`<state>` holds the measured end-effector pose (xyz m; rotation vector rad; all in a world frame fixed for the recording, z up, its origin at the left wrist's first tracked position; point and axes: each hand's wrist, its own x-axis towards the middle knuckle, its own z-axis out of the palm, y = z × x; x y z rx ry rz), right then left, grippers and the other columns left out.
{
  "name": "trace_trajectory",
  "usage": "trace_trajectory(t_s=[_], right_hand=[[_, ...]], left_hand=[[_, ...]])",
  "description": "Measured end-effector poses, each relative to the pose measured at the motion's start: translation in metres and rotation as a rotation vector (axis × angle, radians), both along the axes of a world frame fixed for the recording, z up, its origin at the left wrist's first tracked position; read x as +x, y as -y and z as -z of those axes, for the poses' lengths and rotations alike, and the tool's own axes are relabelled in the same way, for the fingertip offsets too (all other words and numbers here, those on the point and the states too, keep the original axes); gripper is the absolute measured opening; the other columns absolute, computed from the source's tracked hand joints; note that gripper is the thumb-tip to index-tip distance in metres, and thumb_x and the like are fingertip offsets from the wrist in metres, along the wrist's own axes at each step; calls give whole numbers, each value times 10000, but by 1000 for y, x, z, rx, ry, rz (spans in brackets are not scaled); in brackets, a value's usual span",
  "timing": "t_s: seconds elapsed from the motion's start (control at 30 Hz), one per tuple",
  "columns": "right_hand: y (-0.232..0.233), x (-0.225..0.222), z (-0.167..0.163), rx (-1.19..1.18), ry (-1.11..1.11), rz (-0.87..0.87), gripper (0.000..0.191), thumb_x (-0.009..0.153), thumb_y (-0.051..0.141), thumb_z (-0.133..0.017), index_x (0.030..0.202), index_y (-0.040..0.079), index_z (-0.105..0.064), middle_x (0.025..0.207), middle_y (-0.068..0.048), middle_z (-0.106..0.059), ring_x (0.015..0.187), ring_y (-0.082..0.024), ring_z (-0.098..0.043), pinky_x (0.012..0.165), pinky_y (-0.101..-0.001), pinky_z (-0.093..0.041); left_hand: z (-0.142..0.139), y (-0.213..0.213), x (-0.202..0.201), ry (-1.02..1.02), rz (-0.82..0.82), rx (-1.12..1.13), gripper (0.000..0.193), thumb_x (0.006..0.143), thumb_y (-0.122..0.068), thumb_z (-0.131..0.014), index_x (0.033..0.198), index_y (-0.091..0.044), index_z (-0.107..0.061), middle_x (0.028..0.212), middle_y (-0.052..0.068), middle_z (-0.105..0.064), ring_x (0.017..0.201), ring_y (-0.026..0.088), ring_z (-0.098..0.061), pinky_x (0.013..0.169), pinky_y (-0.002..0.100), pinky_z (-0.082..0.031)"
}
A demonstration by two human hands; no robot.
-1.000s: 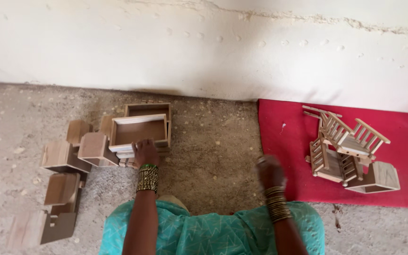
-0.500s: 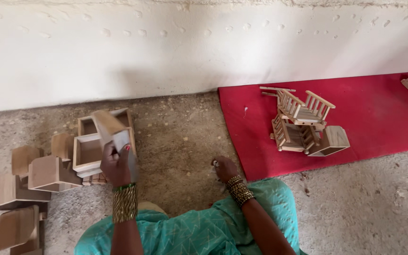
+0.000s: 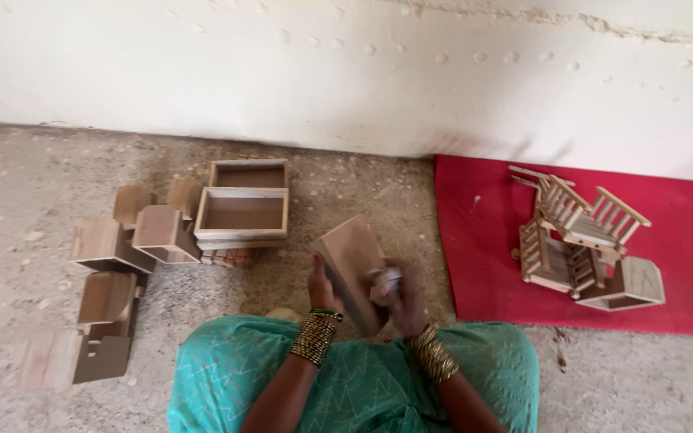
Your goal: The person sits on the floor and wipes wooden toy pieces, including small house-shaped blocks, boxes, and toy carts, one at a time with a cloth, setting each wiped piece aside with the others.
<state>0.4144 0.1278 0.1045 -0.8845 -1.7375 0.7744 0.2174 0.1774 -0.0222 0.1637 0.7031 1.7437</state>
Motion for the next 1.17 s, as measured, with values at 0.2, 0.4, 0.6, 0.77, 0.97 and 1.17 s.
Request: trace_trajectory(t_s=[0.2, 0.4, 0.6, 0.77, 0.97, 1.17], right_hand=[[23, -29, -34, 379, 503, -103, 633, 935, 306, -655, 1523, 118, -516, 1656, -162, -368, 1547, -407, -315, 1254, -562, -249], [9, -64, -43, 456, 469, 40, 650, 888, 280, -694, 1501, 182, -501, 1641, -228, -275, 1509, -462, -280, 1130, -539, -369], [-26, -81, -71, 335, 124, 176, 622, 963, 121, -576, 1567, 70, -435, 1614, -226, -422, 1532, -425, -379, 1177, -520, -458], [-8, -86, -35, 336, 109, 148, 548, 1016, 80, -473, 1560, 23, -449, 1615, -272, -446, 1515, -440, -430, 1204, -474, -416], [35, -91, 37, 183, 177, 126, 564, 1002, 113, -528, 1540, -15, -416, 1563, -265, -485, 1449, -416, -482, 1147, -460, -424], [0, -93, -13, -108, 287, 181, 584, 991, 245, -586, 1535, 94, -435, 1400, -132, -646, 1234, -260, -676, 1004, -387, -564]], left_hand=[[-47, 15, -13, 112, -35, 170, 494, 1038, -444, -542, 1274, -18, -623, 1197, 97, -695, 1035, 198, -689, 863, 360, -605], [-93, 35, 4, 41, 231, 230, 539, 1064, -475, -467, 1317, -15, -593, 1228, 143, -677, 1085, 230, -686, 889, 388, -602], [-100, 50, 42, -32, 275, 290, 554, 1047, -508, -420, 1324, -61, -597, 1261, 92, -676, 1153, 188, -664, 937, 323, -592], [-99, 39, 23, -211, 50, 173, 421, 1069, -427, -521, 1164, -41, -660, 1100, 61, -698, 1001, 146, -669, 821, 309, -580], [-101, 24, -13, -202, -160, 96, 358, 1045, -401, -568, 974, -64, -663, 877, 3, -670, 799, 118, -649, 678, 311, -548], [-63, 18, 20, -788, -212, 133, 424, 1124, -391, -542, 901, -36, -609, 816, 42, -592, 775, 176, -565, 684, 372, -505]])
